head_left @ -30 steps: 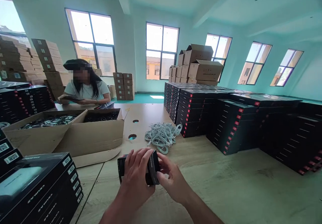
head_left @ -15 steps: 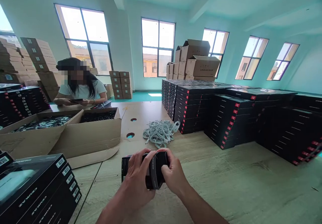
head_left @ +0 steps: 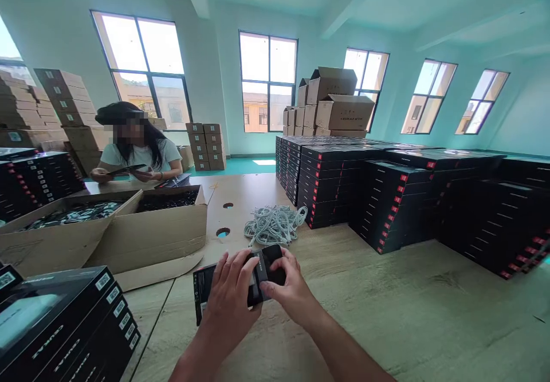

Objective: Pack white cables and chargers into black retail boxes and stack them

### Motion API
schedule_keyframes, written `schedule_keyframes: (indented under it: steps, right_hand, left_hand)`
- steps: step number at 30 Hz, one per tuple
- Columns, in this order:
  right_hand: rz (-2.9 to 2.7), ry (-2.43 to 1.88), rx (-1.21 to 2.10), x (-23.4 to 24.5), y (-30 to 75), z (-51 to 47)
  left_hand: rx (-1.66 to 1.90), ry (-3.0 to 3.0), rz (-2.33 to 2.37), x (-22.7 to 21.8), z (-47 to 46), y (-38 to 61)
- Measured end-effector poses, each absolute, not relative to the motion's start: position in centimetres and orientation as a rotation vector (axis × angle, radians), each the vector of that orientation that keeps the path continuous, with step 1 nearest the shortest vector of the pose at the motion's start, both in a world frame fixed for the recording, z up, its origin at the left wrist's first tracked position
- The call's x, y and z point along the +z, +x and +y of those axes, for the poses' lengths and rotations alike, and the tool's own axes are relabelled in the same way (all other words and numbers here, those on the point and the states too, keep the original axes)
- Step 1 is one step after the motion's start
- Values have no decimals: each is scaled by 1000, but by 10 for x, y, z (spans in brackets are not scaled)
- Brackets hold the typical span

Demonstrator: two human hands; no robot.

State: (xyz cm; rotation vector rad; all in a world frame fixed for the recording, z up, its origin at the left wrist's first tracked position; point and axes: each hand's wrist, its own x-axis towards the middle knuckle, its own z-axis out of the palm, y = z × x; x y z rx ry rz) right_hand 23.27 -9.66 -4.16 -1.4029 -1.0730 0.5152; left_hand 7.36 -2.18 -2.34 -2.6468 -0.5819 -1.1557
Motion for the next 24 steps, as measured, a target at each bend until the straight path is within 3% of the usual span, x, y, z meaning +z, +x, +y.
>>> schedule_keyframes:
  steps: [7,16,24]
  right_hand:
    - [-481,-924,924,-27,271,-97]
    - [-359,-1108,933,-42,318,-96]
    - [-740,-1266,1052,-55,300,-95]
  left_hand:
    - [-1062,-2652,-724,-27,-7,64]
    - [-564,-2688,-1300,-22,3,54]
    - [-462,-2553,-1520,-30,11,51]
